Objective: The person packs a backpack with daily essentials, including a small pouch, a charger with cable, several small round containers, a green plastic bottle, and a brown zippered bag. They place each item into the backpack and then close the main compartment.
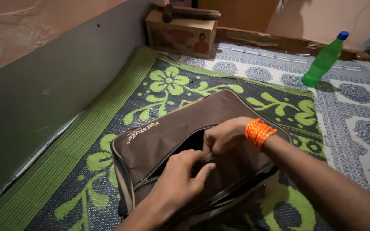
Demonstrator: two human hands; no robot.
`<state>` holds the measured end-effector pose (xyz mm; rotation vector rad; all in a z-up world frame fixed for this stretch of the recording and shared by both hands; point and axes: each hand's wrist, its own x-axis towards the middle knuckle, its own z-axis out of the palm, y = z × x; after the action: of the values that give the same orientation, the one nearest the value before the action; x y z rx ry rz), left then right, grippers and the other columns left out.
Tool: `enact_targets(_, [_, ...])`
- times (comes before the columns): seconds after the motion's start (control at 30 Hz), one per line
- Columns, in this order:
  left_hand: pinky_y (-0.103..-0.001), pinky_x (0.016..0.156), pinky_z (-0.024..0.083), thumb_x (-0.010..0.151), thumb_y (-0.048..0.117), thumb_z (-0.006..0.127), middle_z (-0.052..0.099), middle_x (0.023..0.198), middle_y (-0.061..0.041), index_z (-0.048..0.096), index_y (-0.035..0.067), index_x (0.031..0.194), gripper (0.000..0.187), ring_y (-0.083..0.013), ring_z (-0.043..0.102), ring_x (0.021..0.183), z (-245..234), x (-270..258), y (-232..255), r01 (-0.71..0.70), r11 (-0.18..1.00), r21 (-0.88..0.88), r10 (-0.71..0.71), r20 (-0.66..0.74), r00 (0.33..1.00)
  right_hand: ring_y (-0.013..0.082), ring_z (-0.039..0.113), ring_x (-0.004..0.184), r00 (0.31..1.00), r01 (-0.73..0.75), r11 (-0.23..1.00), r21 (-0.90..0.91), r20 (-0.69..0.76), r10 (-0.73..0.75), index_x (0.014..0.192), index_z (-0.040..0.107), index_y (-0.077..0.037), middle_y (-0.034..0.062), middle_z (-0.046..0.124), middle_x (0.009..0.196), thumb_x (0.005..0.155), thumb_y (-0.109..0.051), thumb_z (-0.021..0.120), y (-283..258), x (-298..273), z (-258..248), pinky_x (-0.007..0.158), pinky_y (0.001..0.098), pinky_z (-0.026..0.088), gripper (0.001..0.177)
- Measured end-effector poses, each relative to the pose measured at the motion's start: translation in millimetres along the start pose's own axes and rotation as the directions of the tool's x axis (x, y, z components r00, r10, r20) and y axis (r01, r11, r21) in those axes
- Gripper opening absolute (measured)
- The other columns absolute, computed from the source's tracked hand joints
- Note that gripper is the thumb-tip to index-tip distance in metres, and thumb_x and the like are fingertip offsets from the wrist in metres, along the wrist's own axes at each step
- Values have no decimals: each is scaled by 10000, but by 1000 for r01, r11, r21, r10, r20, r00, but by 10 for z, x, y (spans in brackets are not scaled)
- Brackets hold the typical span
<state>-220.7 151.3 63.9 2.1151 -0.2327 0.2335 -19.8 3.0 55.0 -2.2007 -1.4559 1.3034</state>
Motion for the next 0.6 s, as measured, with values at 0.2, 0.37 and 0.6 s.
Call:
enact_targets(0.2, [-440, 824, 527, 895, 201, 699, 662, 1021, -199, 694, 15, 1075, 259, -388, 662, 951, 59, 10, -99, -55, 998, 32, 59, -127, 990, 275, 636, 692, 901, -322, 938, -127, -344, 263, 918, 776, -16, 125, 679, 743, 944, -632, 574, -371, -380, -68, 643, 431, 499, 648])
enact_targets(0.37, [-468, 867, 521, 948, 204, 666, 699, 1031, -217, 651, -7, 1079, 249, -419, 657, 1012, 142, 100, -212, -150, 987, 54, 155, -94, 983, 432, 717, 796, 821, -436, 879, -191, -485, 302, 968, 781, -46, 254, 720, 798, 929, -680, 464, -648, -638, 70, 766, 508, 555, 710])
enact_targets(0.6, [-486, 798, 541, 876, 390, 723, 713, 947, -275, 673, -23, 1095, 470, -431, 689, 919, 202, 290, -269, -51, 989, 136, 32, 141, 990, 353, 699, 731, 740, -466, 884, -14, -555, 381, 890, 775, -7, 226, 733, 765, 1012, -616, 430, -417, -877, 252, 729, 443, 549, 710])
